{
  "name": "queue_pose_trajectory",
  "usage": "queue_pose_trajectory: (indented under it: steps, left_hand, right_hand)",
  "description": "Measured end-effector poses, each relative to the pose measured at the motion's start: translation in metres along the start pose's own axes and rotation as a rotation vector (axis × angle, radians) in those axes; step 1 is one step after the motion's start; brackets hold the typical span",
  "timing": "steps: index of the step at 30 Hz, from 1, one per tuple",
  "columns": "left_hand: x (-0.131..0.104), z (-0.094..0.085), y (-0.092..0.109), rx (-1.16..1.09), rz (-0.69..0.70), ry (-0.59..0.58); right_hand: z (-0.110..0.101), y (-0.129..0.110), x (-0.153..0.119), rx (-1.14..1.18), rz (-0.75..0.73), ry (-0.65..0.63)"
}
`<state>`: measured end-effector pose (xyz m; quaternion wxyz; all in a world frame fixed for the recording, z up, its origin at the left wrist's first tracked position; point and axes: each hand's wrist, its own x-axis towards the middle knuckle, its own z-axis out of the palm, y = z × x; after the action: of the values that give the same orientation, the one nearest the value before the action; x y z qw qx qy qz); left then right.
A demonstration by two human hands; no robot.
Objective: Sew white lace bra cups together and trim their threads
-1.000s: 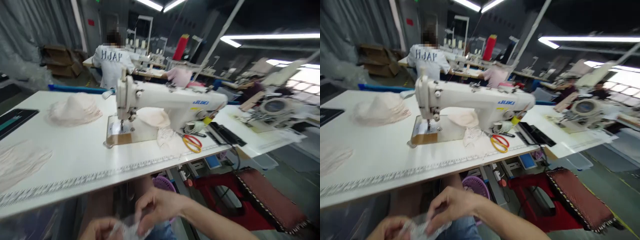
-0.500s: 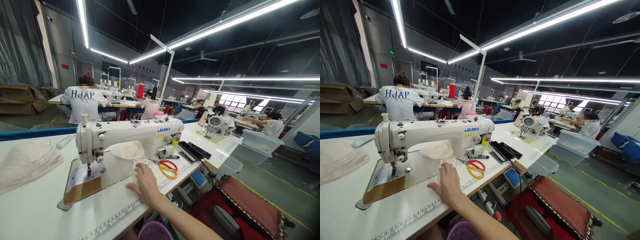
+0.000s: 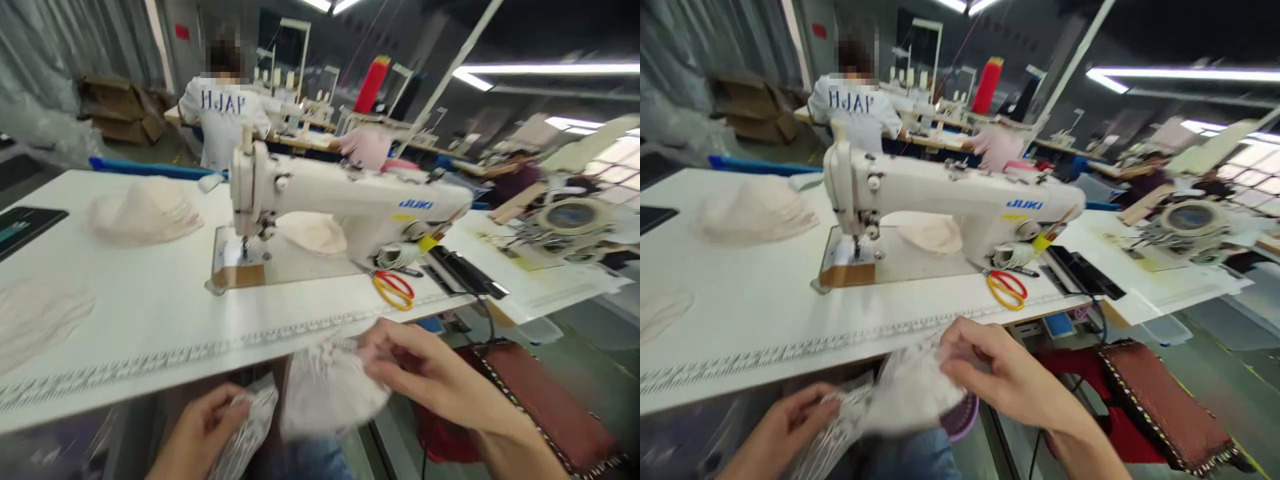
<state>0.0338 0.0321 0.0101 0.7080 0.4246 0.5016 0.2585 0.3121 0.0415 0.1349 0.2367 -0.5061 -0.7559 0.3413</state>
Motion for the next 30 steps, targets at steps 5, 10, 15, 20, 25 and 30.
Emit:
queue_pose_trajectory:
  steps: [5, 10, 15, 20, 25, 30]
  left_hand:
    - [0.002, 0.007, -0.002, -0.105, 0.016, 0.006]
    - [-0.017, 0.006, 0.017, -0.138, 0.010, -0.150]
    - [-0.030, -0.004, 0.012, -0.220, -0.081, -0.150]
    - [-0.040, -0.006, 0.002, -0.317, -0.176, 0.034]
    - [-0.045, -0.007, -0.008, -0.351, -0.224, 0.162]
    - [-0.037, -0.009, -0.021, -0.159, -0.110, -0.053]
  right_hand:
    - [0.047, -0.026, 0.011, 0.241, -0.111, -0.457]
    - [0.115, -0.002, 0.040, 0.148, -0.107, -0.204]
    - [0.133, 0.008, 0.041, 0.123, -0.009, -0.226]
    - [0.133, 0.005, 0.039, 0.125, 0.024, -0.295]
    - [0.133, 0.004, 0.044, 0.147, -0.006, -0.384]
    - [0.136, 0.006, 0.048, 0.188, -0.034, -0.443]
